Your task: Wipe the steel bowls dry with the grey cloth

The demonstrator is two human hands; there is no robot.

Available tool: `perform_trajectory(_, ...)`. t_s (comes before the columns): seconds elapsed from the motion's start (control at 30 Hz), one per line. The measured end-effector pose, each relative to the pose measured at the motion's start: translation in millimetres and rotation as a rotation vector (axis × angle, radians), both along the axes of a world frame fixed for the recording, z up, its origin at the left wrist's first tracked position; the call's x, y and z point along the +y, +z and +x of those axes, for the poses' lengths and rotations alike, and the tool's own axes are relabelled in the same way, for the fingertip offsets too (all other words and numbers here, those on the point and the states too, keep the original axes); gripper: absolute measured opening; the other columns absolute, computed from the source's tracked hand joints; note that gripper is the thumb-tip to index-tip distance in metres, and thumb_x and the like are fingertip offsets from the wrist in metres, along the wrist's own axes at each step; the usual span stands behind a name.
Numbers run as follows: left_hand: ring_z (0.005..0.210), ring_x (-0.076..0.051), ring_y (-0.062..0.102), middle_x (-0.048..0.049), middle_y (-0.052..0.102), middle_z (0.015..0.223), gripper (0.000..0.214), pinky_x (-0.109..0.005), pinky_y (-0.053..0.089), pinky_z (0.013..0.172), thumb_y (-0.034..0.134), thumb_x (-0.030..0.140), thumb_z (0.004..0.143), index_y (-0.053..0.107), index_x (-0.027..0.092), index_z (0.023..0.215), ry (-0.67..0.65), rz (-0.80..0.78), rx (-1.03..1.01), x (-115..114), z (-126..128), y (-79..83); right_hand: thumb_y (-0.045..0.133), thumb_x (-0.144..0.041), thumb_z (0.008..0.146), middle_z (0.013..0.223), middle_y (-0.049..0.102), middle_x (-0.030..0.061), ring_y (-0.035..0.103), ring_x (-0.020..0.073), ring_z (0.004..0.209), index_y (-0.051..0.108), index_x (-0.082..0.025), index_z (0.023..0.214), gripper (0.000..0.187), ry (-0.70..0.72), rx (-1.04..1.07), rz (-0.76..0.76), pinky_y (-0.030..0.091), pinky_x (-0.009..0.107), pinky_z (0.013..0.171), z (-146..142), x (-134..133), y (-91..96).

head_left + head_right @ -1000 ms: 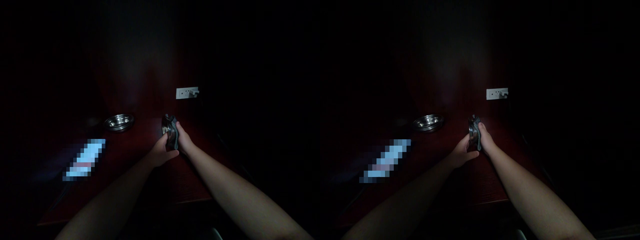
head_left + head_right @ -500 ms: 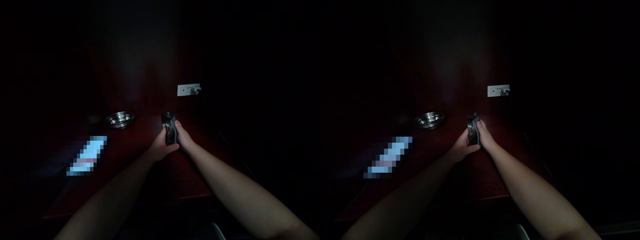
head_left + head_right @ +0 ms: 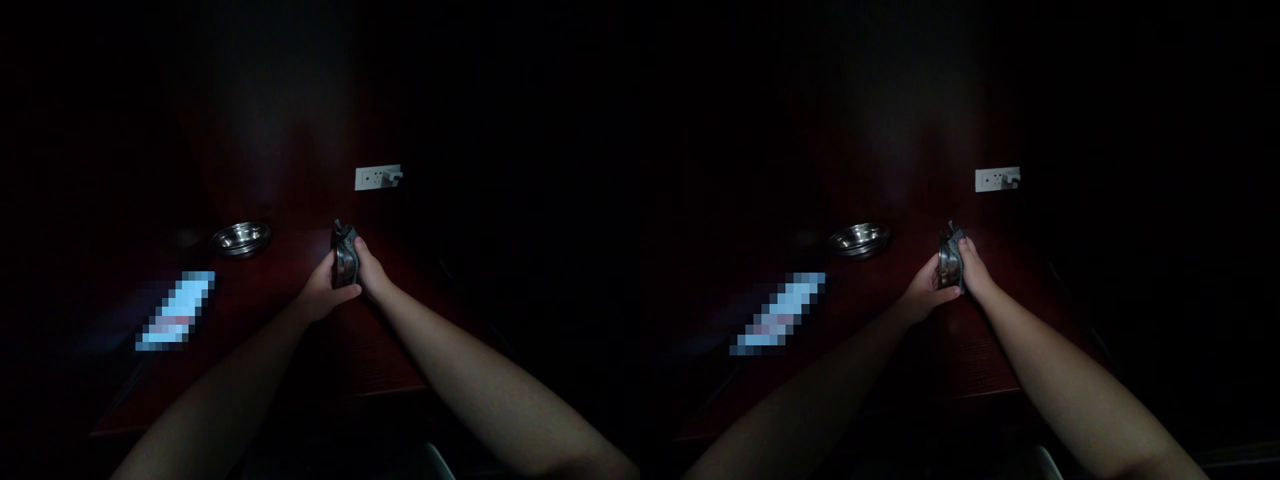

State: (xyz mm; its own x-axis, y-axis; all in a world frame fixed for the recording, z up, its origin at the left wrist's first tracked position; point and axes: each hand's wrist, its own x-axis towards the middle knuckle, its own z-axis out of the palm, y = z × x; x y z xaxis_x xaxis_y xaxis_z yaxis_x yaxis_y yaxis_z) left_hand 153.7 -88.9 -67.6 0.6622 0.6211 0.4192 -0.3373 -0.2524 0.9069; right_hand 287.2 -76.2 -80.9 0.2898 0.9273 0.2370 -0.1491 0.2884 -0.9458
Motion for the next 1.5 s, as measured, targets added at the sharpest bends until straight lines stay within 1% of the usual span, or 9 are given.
perform_trajectory(0.33, 0.114, -0.029, 0.054, -0.0143, 0.057, 0.122, 0.065, -0.044, 0.042, 0.096, 0.074, 0.025, 0.065, 0.044, 0.015, 0.122, 0.072, 0.011, 0.066, -3, -1, 2.3, 0.05, -0.06, 0.079, 0.112, 0.064, -0.0003, 0.056, 0.0199, 0.108, 0.056, -0.028, 0.117, 0.05, 0.032, -0.103, 0.093, 0.035, 0.037, 0.103, 0, -1, 3.9)
perform_trajectory(0.5, 0.12, -0.031, 0.049, -0.0161, 0.052, 0.128, 0.075, -0.046, 0.039, 0.101, 0.077, 0.025, 0.061, 0.041, 0.014, 0.127, 0.12, 0.088, 0.119, -5, 0, 0.9, 0.05, -0.058, 0.079, 0.114, 0.062, -0.0006, 0.054, 0.0207, 0.111, 0.054, -0.029, 0.119, 0.05, 0.039, -0.12, 0.096, 0.034, 0.038, 0.102, -1, -3, 5.5)
perform_trajectory(0.57, 0.122, -0.031, 0.048, -0.0157, 0.051, 0.13, 0.075, -0.047, 0.037, 0.103, 0.076, 0.026, 0.062, 0.041, 0.015, 0.127, 0.119, 0.114, 0.125, -5, 0, 0.4, 0.05, -0.057, 0.08, 0.115, 0.061, -0.0008, 0.053, 0.0205, 0.112, 0.054, -0.029, 0.12, 0.049, 0.042, -0.123, 0.106, 0.033, 0.037, 0.103, -1, -4, 5.4)
perform_trajectory(0.73, 0.12, -0.029, 0.05, -0.0146, 0.053, 0.13, 0.064, -0.045, 0.039, 0.101, 0.075, 0.026, 0.064, 0.047, 0.015, 0.121, 0.074, 0.137, 0.125, -4, 0, 0.3, 0.05, -0.057, 0.08, 0.116, 0.06, -0.0005, 0.052, 0.0204, 0.113, 0.053, -0.028, 0.119, 0.048, 0.041, -0.124, 0.11, 0.032, 0.037, 0.104, -1, -3, 4.6)
perform_trajectory(0.83, 0.119, -0.029, 0.051, -0.0145, 0.054, 0.129, 0.063, -0.045, 0.04, 0.1, 0.075, 0.025, 0.064, 0.047, 0.015, 0.12, 0.065, 0.15, 0.129, -4, -1, 0.7, 0.05, -0.056, 0.08, 0.115, 0.06, 0.0, 0.053, 0.02, 0.112, 0.053, -0.028, 0.119, 0.048, 0.038, -0.13, 0.106, 0.033, 0.037, 0.104, -2, -4, 5.8)
perform_trajectory(1.0, 0.117, -0.028, 0.053, -0.0146, 0.056, 0.127, 0.066, -0.044, 0.041, 0.099, 0.075, 0.023, 0.064, 0.045, 0.014, 0.122, 0.057, 0.155, 0.146, -6, -1, 3.9, 0.05, -0.057, 0.079, 0.108, 0.062, 0.0003, 0.056, 0.0201, 0.106, 0.055, -0.027, 0.114, 0.047, -0.012, -0.139, 0.087, 0.036, 0.036, 0.1, -2, -7, 10.2)
perform_trajectory(1.17, 0.114, -0.027, 0.055, -0.0145, 0.057, 0.124, 0.062, -0.043, 0.043, 0.098, 0.074, 0.022, 0.065, 0.047, 0.014, 0.12, 0.038, 0.157, 0.157, -10, -2, 7.6, 0.052, -0.06, 0.076, 0.095, 0.065, -0.0022, 0.06, 0.0193, 0.094, 0.059, -0.028, 0.108, 0.045, -0.073, -0.003, 0.047, 0.042, 0.035, 0.092, -1, -3, 10.0)
perform_trajectory(1.3, 0.113, -0.027, 0.056, -0.0143, 0.057, 0.124, 0.062, -0.042, 0.045, 0.096, 0.074, 0.022, 0.066, 0.046, 0.014, 0.121, 0.045, 0.153, 0.154, -12, -2, 8.3, 0.053, -0.061, 0.075, 0.089, 0.066, -0.0025, 0.062, 0.019, 0.089, 0.061, -0.028, 0.104, 0.045, -0.075, 0.063, 0.004, 0.045, 0.034, 0.087, -1, -2, 9.9)
perform_trajectory(1.5, 0.12, -0.029, 0.05, -0.0165, 0.047, 0.135, 0.072, -0.045, 0.04, 0.101, 0.074, 0.024, 0.065, 0.04, 0.015, 0.128, 0.108, 0.262, 0.193, -11, -3, 6.1, 0.051, -0.064, 0.075, 0.087, 0.068, 0.0, 0.062, 0.0212, 0.089, 0.064, -0.025, 0.099, 0.048, -0.04, 0.068, -0.061, 0.045, 0.037, 0.088, -3, -1, 7.9)
